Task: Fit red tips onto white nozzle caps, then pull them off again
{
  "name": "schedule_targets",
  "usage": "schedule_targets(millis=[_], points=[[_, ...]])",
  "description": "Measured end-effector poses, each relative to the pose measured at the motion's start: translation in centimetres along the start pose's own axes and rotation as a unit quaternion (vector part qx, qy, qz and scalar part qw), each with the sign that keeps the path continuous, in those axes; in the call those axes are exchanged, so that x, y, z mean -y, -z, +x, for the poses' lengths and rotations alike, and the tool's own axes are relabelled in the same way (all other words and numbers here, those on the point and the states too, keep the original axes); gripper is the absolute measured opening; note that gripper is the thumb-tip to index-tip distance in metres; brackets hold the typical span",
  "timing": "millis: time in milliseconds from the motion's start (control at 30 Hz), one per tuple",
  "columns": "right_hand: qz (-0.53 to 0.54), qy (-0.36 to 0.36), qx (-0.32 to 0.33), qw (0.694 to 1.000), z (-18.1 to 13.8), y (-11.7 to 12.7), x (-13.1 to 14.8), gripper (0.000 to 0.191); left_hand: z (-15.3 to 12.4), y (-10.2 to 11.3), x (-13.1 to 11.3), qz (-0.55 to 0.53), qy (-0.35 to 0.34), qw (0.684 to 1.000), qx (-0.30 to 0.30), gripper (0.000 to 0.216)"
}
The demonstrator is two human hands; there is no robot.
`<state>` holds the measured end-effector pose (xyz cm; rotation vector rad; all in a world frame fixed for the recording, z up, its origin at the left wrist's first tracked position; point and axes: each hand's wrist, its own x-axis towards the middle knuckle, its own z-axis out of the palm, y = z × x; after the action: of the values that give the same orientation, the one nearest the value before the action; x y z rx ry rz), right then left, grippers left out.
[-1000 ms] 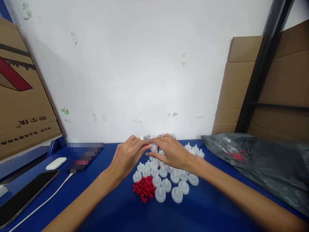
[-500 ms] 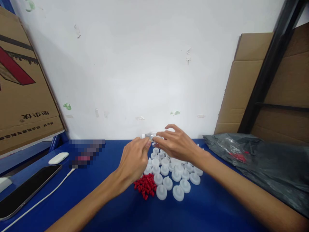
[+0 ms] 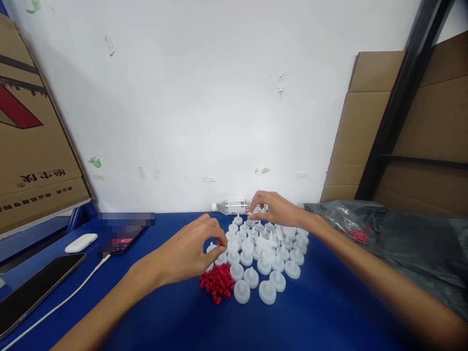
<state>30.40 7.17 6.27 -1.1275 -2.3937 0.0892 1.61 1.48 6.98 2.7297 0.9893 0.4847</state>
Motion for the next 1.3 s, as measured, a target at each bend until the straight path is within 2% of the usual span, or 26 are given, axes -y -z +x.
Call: schedule_targets(millis=[133, 233, 567, 900, 1000, 1067, 1167, 1300], points=[[0.023, -0.024, 0.061, 0.998, 0.0, -0.3, -0.1, 0.027, -0.2, -0.4, 0.0, -0.012, -0.012, 0.998, 0.068, 0.011], [0.033, -0.023, 0.09, 0.995, 0.0, -0.5, -0.2, 0.029, -0.1, -0.6, -0.3, -0.003, -0.016, 0.997, 0.076, 0.014], [-0.013, -0.011, 0.086, 0.996, -0.1, -0.8, -0.1, 0.023, -0.4, -1.1, 0.1, -0.002, 0.001, 0.996, 0.084, 0.025], [-0.019, -0.008, 0.098, 0.995, -0.4, -1.4, 0.3, 0.023, -0.3, -1.3, 0.0, 0.009, -0.004, 0.994, 0.11, 0.019], [-0.045, -0.014, 0.065, 0.997, -0.3, -1.0, 0.7, 0.03, -0.3, -1.2, 0.3, 0.005, 0.003, 0.995, 0.103, 0.02], [-0.082, -0.005, 0.019, 0.996, -0.2, -0.4, 1.2, 0.034, -0.2, -1.2, 0.4, 0.0, 0.007, 0.995, 0.102, 0.021], [-0.149, 0.049, -0.055, 0.986, -0.1, 0.4, 2.5, 0.037, 0.0, -1.1, 0.5, 0.005, 0.0, 0.997, 0.081, 0.017], [-0.168, 0.152, -0.102, 0.969, -0.4, 0.7, 6.7, 0.034, 0.6, -1.1, 1.5, 0.052, -0.014, 0.999, -0.005, 0.022]])
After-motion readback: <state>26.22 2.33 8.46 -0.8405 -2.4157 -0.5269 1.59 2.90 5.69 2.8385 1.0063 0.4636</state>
